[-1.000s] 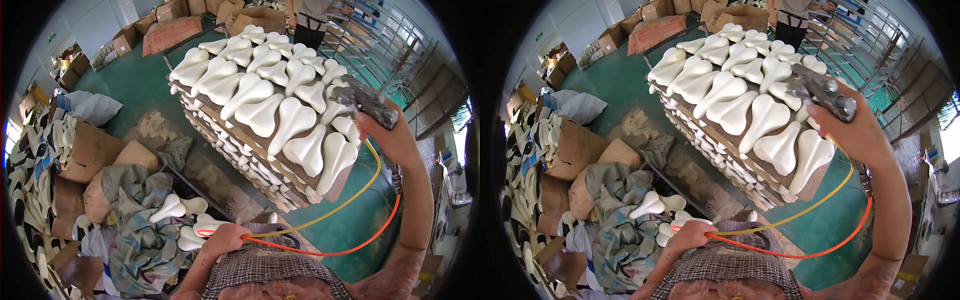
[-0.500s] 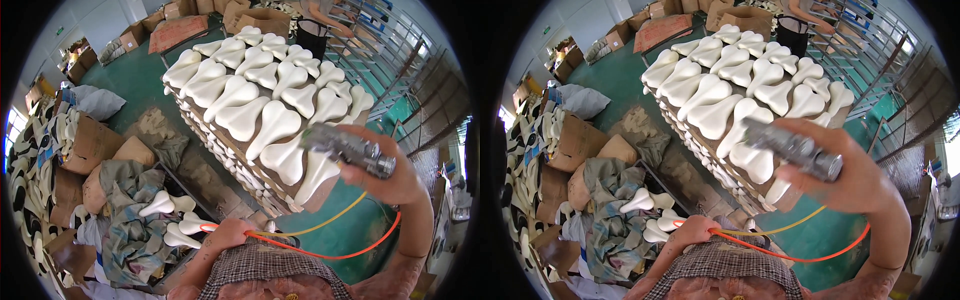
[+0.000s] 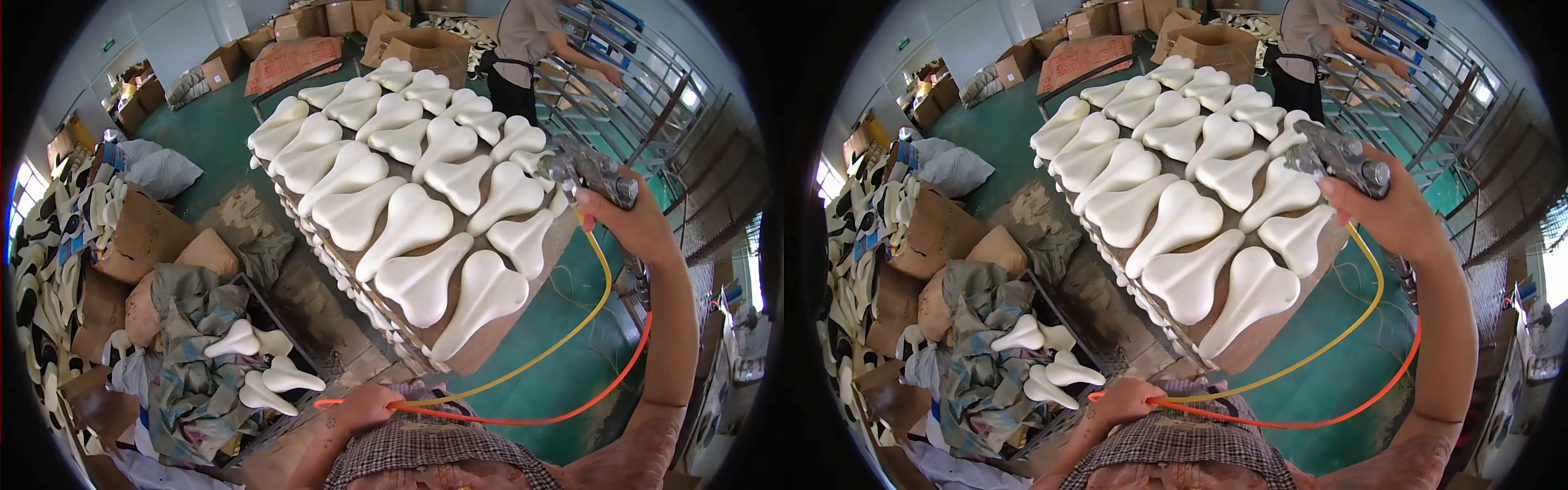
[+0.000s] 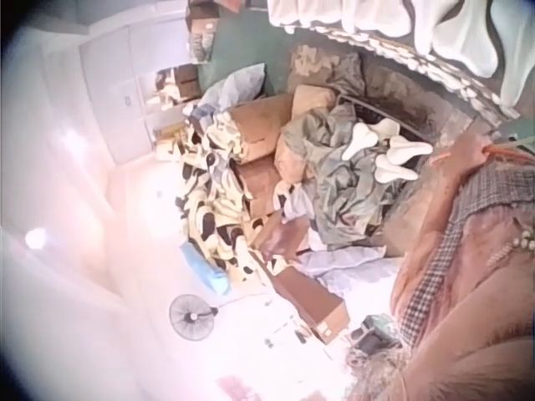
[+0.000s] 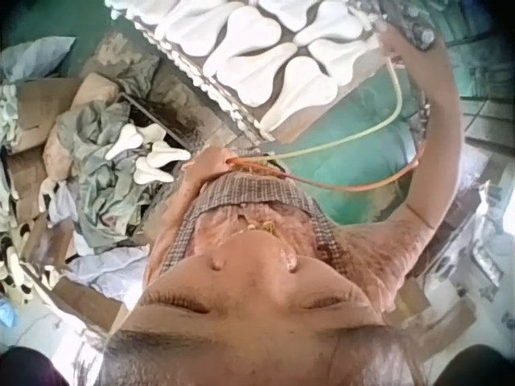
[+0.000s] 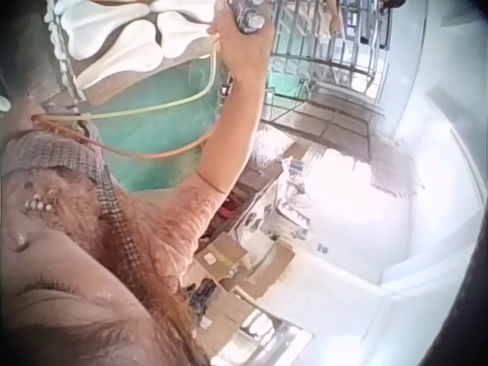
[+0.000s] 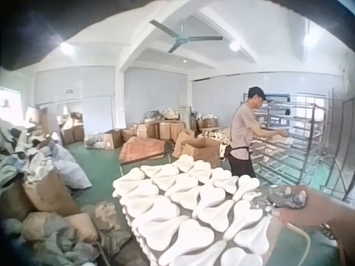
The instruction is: Applying a spray coating to bicycle saddle foam parts using a spray gun.
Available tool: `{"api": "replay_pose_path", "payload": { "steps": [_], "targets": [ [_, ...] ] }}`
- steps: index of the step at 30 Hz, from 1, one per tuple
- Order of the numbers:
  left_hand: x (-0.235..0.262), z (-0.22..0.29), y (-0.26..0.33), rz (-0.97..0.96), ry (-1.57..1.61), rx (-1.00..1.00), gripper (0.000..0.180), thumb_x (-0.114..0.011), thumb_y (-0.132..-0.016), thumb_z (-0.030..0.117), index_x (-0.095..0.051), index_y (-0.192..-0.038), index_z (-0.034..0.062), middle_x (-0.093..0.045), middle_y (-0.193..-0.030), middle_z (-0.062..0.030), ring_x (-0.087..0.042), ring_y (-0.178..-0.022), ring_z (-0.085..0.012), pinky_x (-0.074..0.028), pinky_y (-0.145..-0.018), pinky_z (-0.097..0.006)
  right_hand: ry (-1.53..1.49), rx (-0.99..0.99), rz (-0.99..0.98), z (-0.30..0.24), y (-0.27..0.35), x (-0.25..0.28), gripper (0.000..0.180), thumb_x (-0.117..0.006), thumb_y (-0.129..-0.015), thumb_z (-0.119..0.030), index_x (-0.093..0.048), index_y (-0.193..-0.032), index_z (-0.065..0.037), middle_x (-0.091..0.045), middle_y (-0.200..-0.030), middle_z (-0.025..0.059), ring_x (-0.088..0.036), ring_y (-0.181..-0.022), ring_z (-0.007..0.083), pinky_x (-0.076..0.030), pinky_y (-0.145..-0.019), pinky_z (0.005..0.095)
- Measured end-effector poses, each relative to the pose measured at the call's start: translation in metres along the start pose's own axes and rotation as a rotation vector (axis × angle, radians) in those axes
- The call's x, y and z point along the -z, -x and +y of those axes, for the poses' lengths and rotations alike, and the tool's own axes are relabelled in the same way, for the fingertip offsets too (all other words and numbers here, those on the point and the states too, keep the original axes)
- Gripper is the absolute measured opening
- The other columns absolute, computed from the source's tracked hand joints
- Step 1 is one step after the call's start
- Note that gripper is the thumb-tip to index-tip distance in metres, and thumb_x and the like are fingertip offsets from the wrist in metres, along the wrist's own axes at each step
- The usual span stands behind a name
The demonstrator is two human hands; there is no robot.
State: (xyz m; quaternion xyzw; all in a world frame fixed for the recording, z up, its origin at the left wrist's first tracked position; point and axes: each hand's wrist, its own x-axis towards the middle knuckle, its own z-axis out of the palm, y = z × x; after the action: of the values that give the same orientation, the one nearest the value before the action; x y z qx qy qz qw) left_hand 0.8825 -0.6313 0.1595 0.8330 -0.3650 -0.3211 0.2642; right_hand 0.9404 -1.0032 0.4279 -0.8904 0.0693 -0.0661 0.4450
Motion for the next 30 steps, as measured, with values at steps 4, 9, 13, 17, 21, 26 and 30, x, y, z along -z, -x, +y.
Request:
{"api": "replay_pose_path", "payload": {
  "steps": [4, 9, 13, 17, 21, 26, 30],
  "targets": [
    [-0.004, 0.019, -0.01, 0.026, 0.048, -0.053, 0.026, -0.054, -0.071, 0.019, -0.067, -0.094, 0.0125, -0.063, -0.08, -0.0117, -0.06, -0.074, -0.0323, -0.046, -0.062, -0.043, 0.069, 0.007, 0.235, 0.008, -0.018, 0.005, 0.049, -0.07, -0.081, -0.025, -0.053, -0.119, 0.001, -0.059, -0.072, 0.0011, -0.055, -0.061, 0.0077, -0.045, -0.058, 0.0231],
    [-0.029, 0.013, -0.012, 0.045, 0.04, -0.039, 0.023, -0.055, -0.073, 0.02, -0.066, -0.091, 0.0122, -0.063, -0.079, -0.0124, -0.06, -0.073, -0.0331, -0.046, -0.062, -0.043, 0.003, 0.117, 0.011, 0.01, -0.019, 0.0, 0.049, -0.068, -0.082, -0.025, -0.053, -0.12, 0.001, -0.059, -0.073, 0.0006, -0.053, -0.058, 0.0064, -0.044, -0.055, 0.0215],
    [-0.044, 0.012, -0.008, -0.017, -0.017, -0.048, 0.021, -0.055, -0.074, 0.02, -0.066, -0.09, 0.0127, -0.063, -0.078, -0.0126, -0.06, -0.072, -0.0334, -0.046, -0.062, -0.043, 0.01, 0.119, -0.095, 0.01, -0.003, -0.001, 0.041, -0.068, -0.082, -0.023, -0.056, -0.115, -0.001, -0.059, -0.073, 0.0002, -0.053, -0.057, 0.0063, -0.044, -0.055, 0.022],
    [-0.065, 0.021, 0.012, 0.075, 0.013, -0.019, 0.02, -0.055, -0.073, 0.019, -0.066, -0.089, 0.0124, -0.063, -0.078, -0.0131, -0.06, -0.073, -0.0331, -0.046, -0.063, -0.043, 0.03, 0.096, -0.087, -0.006, 0.021, -0.019, 0.033, -0.067, -0.083, -0.022, -0.058, -0.107, -0.001, -0.058, -0.072, -0.0001, -0.054, -0.058, 0.007, -0.045, -0.055, 0.0229],
    [-0.082, 0.033, 0.034, 0.078, 0.066, 0.002, 0.02, -0.055, -0.073, 0.019, -0.066, -0.088, 0.0123, -0.062, -0.078, -0.0135, -0.06, -0.075, -0.0336, -0.046, -0.065, -0.044, 0.036, 0.113, -0.086, -0.009, 0.044, -0.013, 0.037, -0.067, -0.082, -0.021, -0.057, -0.111, 0.0, -0.057, -0.072, 0.0001, -0.054, -0.059, 0.0067, -0.045, -0.056, 0.023],
    [-0.114, 0.051, 0.071, 0.096, 0.075, 0.044, 0.02, -0.053, -0.074, 0.019, -0.065, -0.088, 0.0116, -0.063, -0.078, -0.0135, -0.06, -0.077, -0.0343, -0.046, -0.066, -0.044, -0.039, 0.239, -0.292, -0.026, 0.102, -0.028, 0.045, -0.067, -0.082, -0.022, -0.055, -0.119, 0.0, -0.057, -0.07, -0.001, -0.053, -0.06, 0.0056, -0.044, -0.058, 0.0223],
    [-0.132, 0.068, 0.088, 0.149, 0.132, 0.014, 0.017, -0.049, -0.073, 0.02, -0.062, -0.077, 0.0082, -0.061, -0.075, -0.0159, -0.059, -0.075, -0.0364, -0.044, -0.066, -0.047, 0.146, 0.033, -0.057, -0.018, 0.12, -0.015, 0.047, -0.067, -0.082, -0.023, -0.053, -0.122, -0.001, -0.058, -0.072, -0.0007, -0.055, -0.062, 0.0066, -0.045, -0.057, 0.0226]
  ]
}}
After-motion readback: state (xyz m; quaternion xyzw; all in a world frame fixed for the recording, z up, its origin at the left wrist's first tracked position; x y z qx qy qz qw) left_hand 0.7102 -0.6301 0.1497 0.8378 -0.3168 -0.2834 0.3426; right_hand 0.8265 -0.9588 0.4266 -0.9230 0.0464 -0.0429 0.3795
